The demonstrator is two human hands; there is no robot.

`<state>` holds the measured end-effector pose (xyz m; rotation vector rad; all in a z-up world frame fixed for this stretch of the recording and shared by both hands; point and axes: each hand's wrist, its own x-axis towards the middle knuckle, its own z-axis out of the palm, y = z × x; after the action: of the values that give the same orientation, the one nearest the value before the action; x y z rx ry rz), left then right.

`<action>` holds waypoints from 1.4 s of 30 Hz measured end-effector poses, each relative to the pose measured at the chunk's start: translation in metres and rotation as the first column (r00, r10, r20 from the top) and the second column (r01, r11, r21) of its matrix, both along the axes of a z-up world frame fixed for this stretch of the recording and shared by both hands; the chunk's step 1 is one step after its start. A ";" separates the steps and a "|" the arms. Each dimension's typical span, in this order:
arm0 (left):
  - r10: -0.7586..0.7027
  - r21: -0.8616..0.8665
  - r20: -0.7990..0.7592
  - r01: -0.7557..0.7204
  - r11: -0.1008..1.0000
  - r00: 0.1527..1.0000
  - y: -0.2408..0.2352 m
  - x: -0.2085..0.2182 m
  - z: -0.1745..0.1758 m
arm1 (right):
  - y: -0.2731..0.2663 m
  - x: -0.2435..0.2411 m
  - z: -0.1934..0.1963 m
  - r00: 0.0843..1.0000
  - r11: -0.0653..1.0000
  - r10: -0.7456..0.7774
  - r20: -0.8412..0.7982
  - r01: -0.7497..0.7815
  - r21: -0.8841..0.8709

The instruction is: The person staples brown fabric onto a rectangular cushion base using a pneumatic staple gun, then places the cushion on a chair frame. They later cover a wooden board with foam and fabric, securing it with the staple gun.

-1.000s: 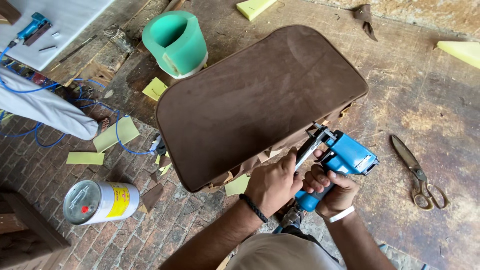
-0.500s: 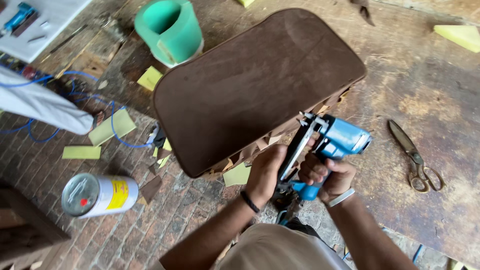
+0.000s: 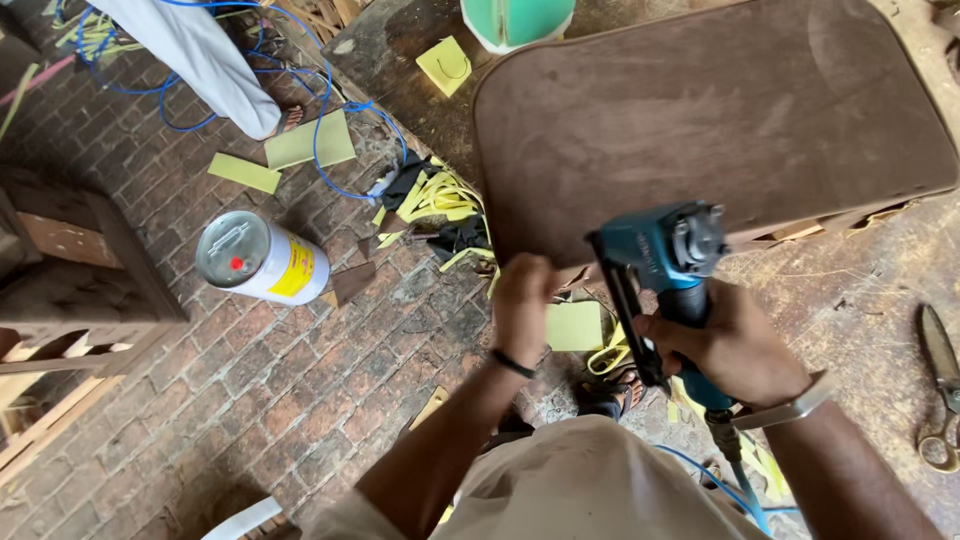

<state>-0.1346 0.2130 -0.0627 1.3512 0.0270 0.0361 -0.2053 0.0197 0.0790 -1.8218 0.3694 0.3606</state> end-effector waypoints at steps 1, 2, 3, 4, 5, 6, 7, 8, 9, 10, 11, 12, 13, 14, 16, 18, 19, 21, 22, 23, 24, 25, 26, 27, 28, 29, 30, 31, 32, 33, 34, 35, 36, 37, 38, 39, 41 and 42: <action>0.061 0.040 -0.023 -0.060 0.997 0.998 0.023 0.005 -0.002 | 0.006 0.003 0.001 0.999 1.000 0.028 -0.030 -0.028 -0.005; 0.082 0.004 -0.053 -0.082 0.997 0.995 0.039 0.009 -0.003 | 0.011 0.006 0.002 0.997 0.998 0.056 -0.061 -0.056 -0.010; 0.108 -0.031 -0.082 -0.111 0.993 0.991 0.053 0.013 -0.002 | 0.017 0.009 0.003 0.993 0.996 0.066 -0.097 -0.071 -0.045; 0.098 -0.106 -0.076 -0.106 0.989 0.992 0.062 0.017 -0.001 | 0.022 0.012 0.004 0.988 0.993 0.075 -0.133 -0.086 -0.079; 0.087 -0.176 -0.069 -0.099 0.979 0.994 0.072 0.020 0.001 | 0.028 0.015 0.004 0.982 0.989 0.082 -0.169 -0.101 -0.108; 0.078 -0.245 -0.062 -0.090 0.965 0.995 0.079 0.021 0.003 | 0.032 0.016 0.005 0.975 0.978 0.096 -0.202 -0.131 -0.165; 0.083 -0.258 -0.071 -0.099 0.961 0.994 0.082 0.023 0.005 | 0.034 0.019 0.007 0.966 0.962 0.107 -0.235 -0.160 -0.221; 0.089 -0.270 -0.080 -0.108 0.957 0.993 0.082 0.023 0.008 | 0.035 0.021 0.009 0.956 0.942 0.115 -0.268 -0.190 -0.275; 0.093 -0.279 -0.089 -0.115 0.953 0.992 0.082 0.024 0.009 | 0.037 0.023 0.009 0.952 0.940 0.111 -0.287 -0.194 -0.281; 0.092 -0.287 -0.095 -0.116 0.951 0.991 0.082 0.025 0.010 | 0.037 0.024 0.009 0.946 0.937 0.107 -0.305 -0.199 -0.287; 0.087 -0.295 -0.100 -0.113 0.949 0.991 0.083 0.026 0.011 | 0.036 0.023 0.009 0.942 0.935 0.100 -0.321 -0.199 -0.293; 0.082 -0.303 -0.104 -0.110 0.947 0.991 0.084 0.028 0.012 | 0.034 0.021 0.008 0.941 0.935 0.102 -0.324 -0.202 -0.293; 0.071 -0.314 -0.093 -0.097 0.944 0.993 0.085 0.030 0.013 | 0.030 0.020 0.007 0.940 0.934 0.105 -0.323 -0.204 -0.293; 0.060 -0.325 -0.082 -0.083 0.942 0.995 0.085 0.032 0.014 | 0.024 0.017 0.005 0.940 0.934 0.108 -0.323 -0.207 -0.292; 0.033 -0.275 -0.040 -0.043 0.961 0.999 0.088 0.038 0.016 | 0.007 0.006 -0.001 0.944 0.945 0.041 -0.327 -0.143 -0.293; -0.002 -0.154 0.017 0.005 0.988 1.000 0.087 0.045 0.019 | -0.017 -0.011 -0.010 0.941 0.941 -0.018 -0.337 -0.098 -0.325; 0.013 0.117 0.123 -0.027 0.993 0.992 0.082 0.049 0.022 | -0.032 -0.018 -0.017 0.939 0.931 -0.042 -0.341 -0.087 -0.356; -0.042 0.592 0.328 -0.170 0.788 0.944 0.068 0.055 0.028 | -0.065 -0.034 -0.038 0.927 0.892 -0.100 -0.361 -0.078 -0.445; -0.163 0.732 0.385 -0.193 0.653 0.909 0.058 0.057 0.031 | -0.084 -0.043 -0.053 0.916 0.861 -0.134 -0.377 -0.080 -0.502; -0.294 0.836 0.416 -0.235 0.496 0.861 0.046 0.061 0.034 | -0.106 -0.053 -0.067 0.906 0.826 -0.174 -0.387 -0.079 -0.558; -0.424 0.899 0.417 -0.294 0.325 0.804 0.031 0.065 0.038 | -0.128 -0.064 -0.083 0.922 0.866 -0.192 -0.337 -0.002 -0.501; -0.506 0.940 0.332 -0.237 0.245 0.796 0.014 0.068 0.041 | -0.150 -0.073 -0.103 0.933 0.895 -0.222 -0.282 0.081 -0.438; -0.577 0.970 0.242 -0.184 0.158 0.780 -0.005 0.067 0.044 | -0.172 -0.081 -0.124 0.939 0.915 -0.257 -0.226 0.162 -0.369; -0.639 0.988 0.148 -0.137 0.067 0.755 -0.024 0.069 0.047 | -0.192 -0.090 -0.146 0.941 0.910 -0.295 -0.167 0.224 -0.348; -0.654 0.996 0.082 -0.089 0.022 0.752 -0.043 0.075 0.050 | -0.212 -0.098 -0.169 0.936 0.902 -0.334 -0.108 0.284 -0.324; -0.663 0.999 0.011 -0.039 -0.027 0.748 -0.062 0.078 0.051 | -0.232 -0.104 -0.192 0.928 0.893 -0.370 -0.052 0.339 -0.297; -0.669 0.997 -0.059 0.010 -0.077 0.741 -0.082 0.082 0.052 | -0.251 -0.109 -0.215 0.928 0.843 -0.369 -0.061 0.306 -0.441; -0.685 0.997 -0.048 -0.004 -0.073 0.727 -0.101 0.086 0.053 | -0.271 -0.112 -0.236 0.929 0.777 -0.363 -0.074 0.257 -0.575; -0.701 0.997 -0.036 -0.017 -0.069 0.712 -0.121 0.091 0.053 | -0.289 -0.116 -0.255 0.929 0.692 -0.358 -0.089 0.200 -0.694; -0.711 0.997 -0.026 -0.031 -0.067 0.702 -0.140 0.097 0.054 | -0.303 -0.116 -0.274 0.922 0.648 -0.379 -0.075 0.207 -0.733; -0.721 0.996 -0.034 -0.037 -0.082 0.693 -0.161 0.103 0.055 | -0.313 -0.119 -0.292 0.915 0.603 -0.398 -0.059 0.212 -0.769; -0.725 0.994 -0.042 -0.043 -0.099 0.688 -0.181 0.108 0.055 | -0.326 -0.122 -0.306 0.910 0.556 -0.411 -0.044 0.213 -0.803; -0.729 0.992 -0.051 -0.048 -0.115 0.682 -0.200 0.112 0.055 | -0.338 -0.126 -0.317 0.899 0.547 -0.430 -0.081 0.188 -0.816; -0.738 0.990 -0.075 -0.039 -0.136 0.670 -0.216 0.114 0.055 | -0.344 -0.127 -0.328 0.888 0.540 -0.446 -0.114 0.166 -0.825; -0.746 0.987 -0.099 -0.029 -0.157 0.658 -0.231 0.115 0.056 | -0.350 -0.130 -0.335 0.874 0.533 -0.463 -0.147 0.142 -0.834; -0.749 0.983 -0.126 -0.022 -0.184 0.650 -0.238 0.116 0.058 | -0.351 -0.130 -0.339 0.878 0.552 -0.456 -0.144 0.152 -0.820; -0.746 0.980 -0.140 -0.019 -0.200 0.651 -0.247 0.117 0.061 | -0.357 -0.121 -0.332 0.884 0.583 -0.445 -0.140 0.168 -0.795; -0.745 0.978 -0.146 -0.016 -0.206 0.651 -0.249 0.116 0.062 | -0.361 -0.107 -0.323 0.916 0.541 -0.401 0.004 0.240 -0.806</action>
<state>-0.0185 -0.0358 -0.0012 2.8322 -1.2936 -0.1965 -0.3120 -0.3413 -0.2443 -2.5375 1.1397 0.0811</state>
